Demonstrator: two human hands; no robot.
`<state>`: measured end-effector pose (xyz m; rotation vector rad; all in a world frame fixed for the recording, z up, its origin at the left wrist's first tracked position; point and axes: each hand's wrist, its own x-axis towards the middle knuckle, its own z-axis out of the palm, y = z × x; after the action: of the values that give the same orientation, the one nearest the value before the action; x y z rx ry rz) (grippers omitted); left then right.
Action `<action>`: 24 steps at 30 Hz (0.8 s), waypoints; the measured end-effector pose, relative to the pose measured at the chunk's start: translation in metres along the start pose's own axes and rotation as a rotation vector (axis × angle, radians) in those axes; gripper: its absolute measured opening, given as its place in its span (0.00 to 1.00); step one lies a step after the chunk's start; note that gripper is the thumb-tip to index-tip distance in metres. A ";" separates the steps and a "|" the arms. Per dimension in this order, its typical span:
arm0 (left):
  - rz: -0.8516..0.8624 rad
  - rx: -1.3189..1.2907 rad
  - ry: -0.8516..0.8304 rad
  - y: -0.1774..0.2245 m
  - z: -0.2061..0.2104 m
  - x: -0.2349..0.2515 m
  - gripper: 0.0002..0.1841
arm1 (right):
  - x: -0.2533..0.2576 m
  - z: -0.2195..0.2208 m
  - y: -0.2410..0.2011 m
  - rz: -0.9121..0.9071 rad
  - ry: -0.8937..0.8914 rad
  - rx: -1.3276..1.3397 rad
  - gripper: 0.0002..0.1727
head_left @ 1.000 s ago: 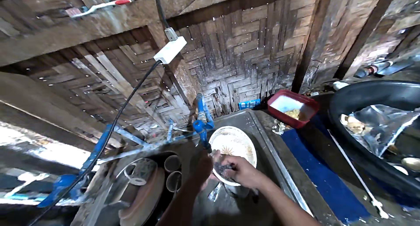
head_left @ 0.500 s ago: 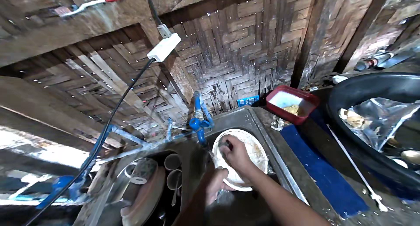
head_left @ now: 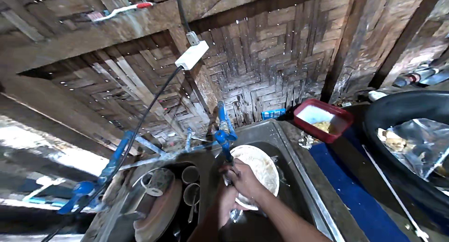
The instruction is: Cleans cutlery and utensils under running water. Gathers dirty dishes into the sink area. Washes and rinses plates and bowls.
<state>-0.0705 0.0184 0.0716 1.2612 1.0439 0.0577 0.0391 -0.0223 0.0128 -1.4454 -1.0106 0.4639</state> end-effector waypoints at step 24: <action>0.077 -0.287 -0.322 -0.034 -0.034 0.026 0.32 | -0.041 -0.040 -0.012 0.254 -0.013 0.169 0.18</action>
<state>-0.0949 0.0460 0.0306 1.0090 0.6815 0.0590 0.0449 -0.0798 0.0191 -1.4244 -0.7811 0.7264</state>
